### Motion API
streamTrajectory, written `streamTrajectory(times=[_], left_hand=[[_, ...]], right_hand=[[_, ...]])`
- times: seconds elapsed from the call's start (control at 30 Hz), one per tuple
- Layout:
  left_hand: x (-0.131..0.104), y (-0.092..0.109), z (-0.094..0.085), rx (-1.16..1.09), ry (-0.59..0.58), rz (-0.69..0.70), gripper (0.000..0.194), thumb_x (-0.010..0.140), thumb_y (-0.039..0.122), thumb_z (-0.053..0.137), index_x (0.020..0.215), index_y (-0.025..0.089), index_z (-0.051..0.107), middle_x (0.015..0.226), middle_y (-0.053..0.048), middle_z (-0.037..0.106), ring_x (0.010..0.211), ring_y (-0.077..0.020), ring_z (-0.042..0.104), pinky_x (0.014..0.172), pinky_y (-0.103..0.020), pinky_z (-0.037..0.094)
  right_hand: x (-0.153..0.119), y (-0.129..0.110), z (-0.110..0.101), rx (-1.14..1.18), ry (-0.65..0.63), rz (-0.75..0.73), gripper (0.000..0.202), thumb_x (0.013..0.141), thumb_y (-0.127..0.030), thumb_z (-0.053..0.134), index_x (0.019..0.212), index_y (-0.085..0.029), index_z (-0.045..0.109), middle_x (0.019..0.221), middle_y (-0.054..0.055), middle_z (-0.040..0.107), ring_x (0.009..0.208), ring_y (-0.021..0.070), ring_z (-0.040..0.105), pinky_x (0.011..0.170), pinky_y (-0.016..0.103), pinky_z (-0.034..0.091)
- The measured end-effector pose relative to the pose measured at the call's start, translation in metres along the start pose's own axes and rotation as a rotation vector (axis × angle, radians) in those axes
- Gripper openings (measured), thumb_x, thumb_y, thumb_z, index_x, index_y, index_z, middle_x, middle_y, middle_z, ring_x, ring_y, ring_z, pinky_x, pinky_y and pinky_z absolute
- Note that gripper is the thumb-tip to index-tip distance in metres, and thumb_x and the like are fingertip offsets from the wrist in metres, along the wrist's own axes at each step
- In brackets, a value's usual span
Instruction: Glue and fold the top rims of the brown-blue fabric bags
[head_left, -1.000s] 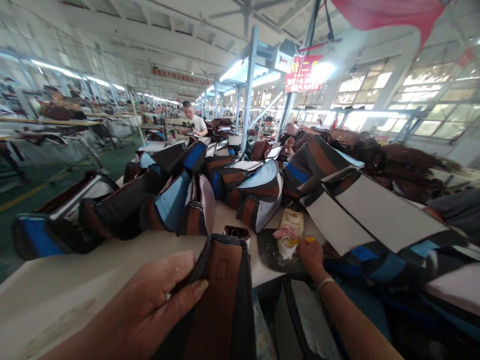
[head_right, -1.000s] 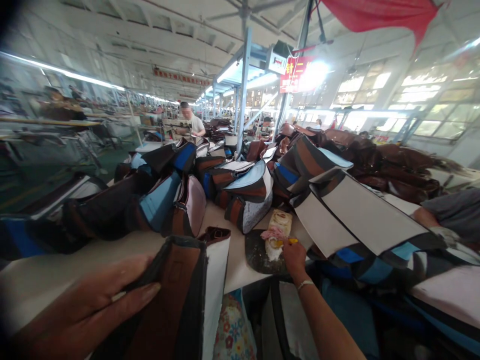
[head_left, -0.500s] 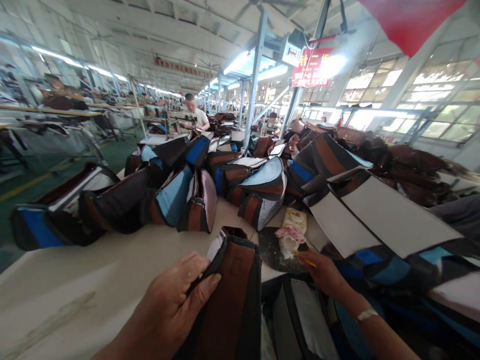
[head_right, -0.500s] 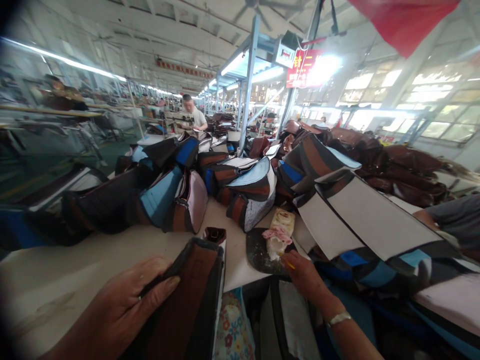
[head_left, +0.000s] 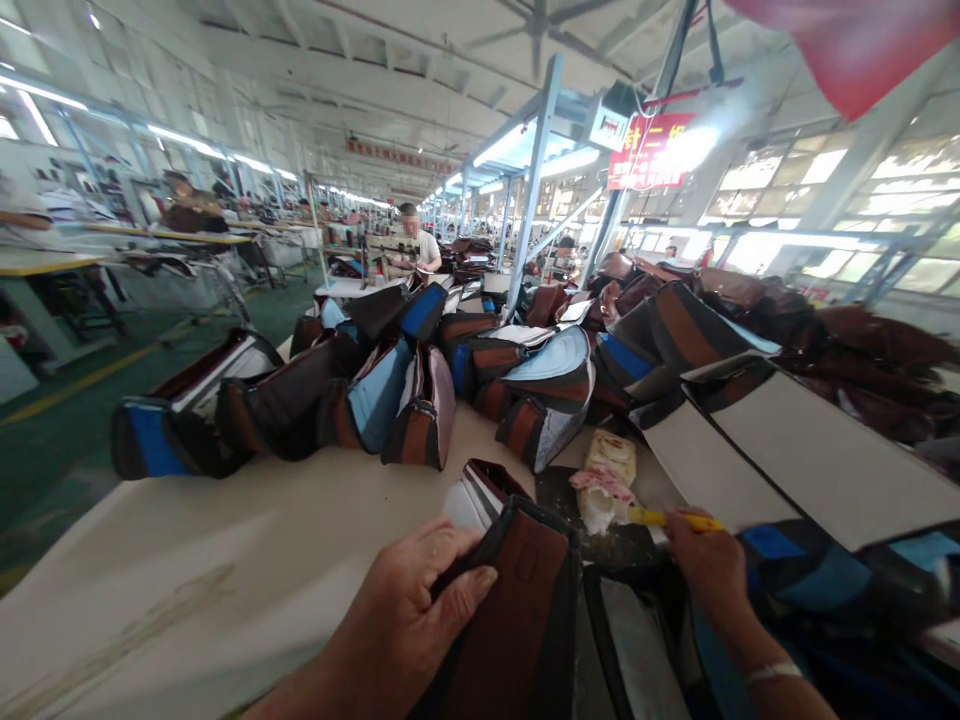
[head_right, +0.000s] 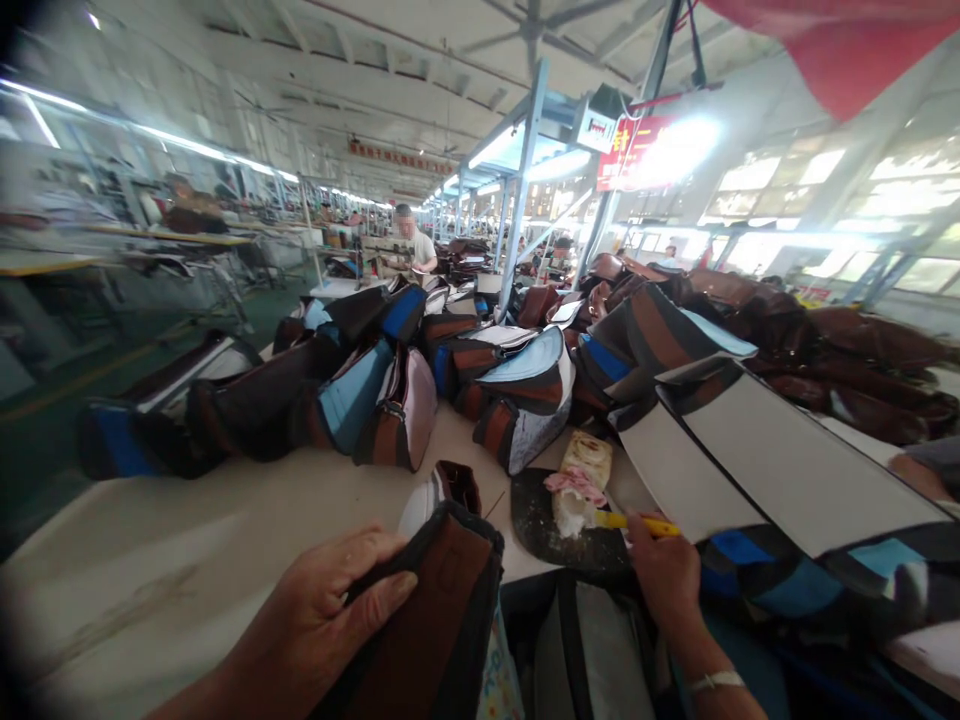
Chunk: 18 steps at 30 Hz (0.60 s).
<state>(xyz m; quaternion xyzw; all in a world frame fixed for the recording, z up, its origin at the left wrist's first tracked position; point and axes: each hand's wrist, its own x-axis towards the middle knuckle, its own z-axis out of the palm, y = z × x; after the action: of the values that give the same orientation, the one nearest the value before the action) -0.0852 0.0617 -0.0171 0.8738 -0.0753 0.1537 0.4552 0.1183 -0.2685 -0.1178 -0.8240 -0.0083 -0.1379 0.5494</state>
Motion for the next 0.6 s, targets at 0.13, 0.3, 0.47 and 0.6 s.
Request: streamTrajectory(times=[0.13,0.3,0.47,0.6], left_hand=[[-0.004,0.001,0.005,-0.072,-0.039,0.0,0.019,0.098,0.036,0.056,0.1,0.024,0.07,0.09,0.0,0.069,0.086,-0.0162,0.065,0.076,-0.022,0.048],[-0.01,0.004,0.01,-0.111,-0.071,0.035,0.018,0.098,0.032,0.054,0.097,0.023,0.07,0.089,0.001,0.066,0.085,-0.0158,0.062,0.077,-0.024,0.045],[-0.014,0.01,0.013,-0.08,-0.086,0.043,0.02,0.097,0.031,0.053,0.096,0.021,0.07,0.088,-0.002,0.065,0.084,-0.0177,0.06,0.075,-0.026,0.044],[-0.017,0.012,0.013,-0.075,-0.097,0.038,0.023,0.098,0.031,0.051,0.091,0.018,0.068,0.087,-0.004,0.064,0.082,-0.0181,0.059,0.074,-0.028,0.044]], right_hand=[[-0.008,-0.086,-0.02,0.245,0.003,-0.055,0.034,0.086,-0.054,0.067,0.093,-0.022,0.059,0.056,-0.007,0.047,0.043,0.0096,0.042,0.04,0.021,0.035],[-0.039,-0.189,-0.02,0.499,-0.263,-0.182,0.027,0.081,-0.041,0.078,0.086,-0.02,0.063,0.063,-0.004,0.056,0.048,0.0068,0.045,0.042,0.016,0.036],[-0.061,-0.228,-0.002,0.278,-0.489,-0.431,0.019,0.091,-0.04,0.068,0.088,-0.022,0.064,0.067,-0.004,0.055,0.055,0.0087,0.046,0.048,0.019,0.04],[-0.06,-0.243,0.001,-0.09,-0.616,-0.62,0.026,0.096,-0.037,0.057,0.077,-0.019,0.062,0.071,0.001,0.061,0.06,0.0122,0.053,0.055,0.025,0.043]])
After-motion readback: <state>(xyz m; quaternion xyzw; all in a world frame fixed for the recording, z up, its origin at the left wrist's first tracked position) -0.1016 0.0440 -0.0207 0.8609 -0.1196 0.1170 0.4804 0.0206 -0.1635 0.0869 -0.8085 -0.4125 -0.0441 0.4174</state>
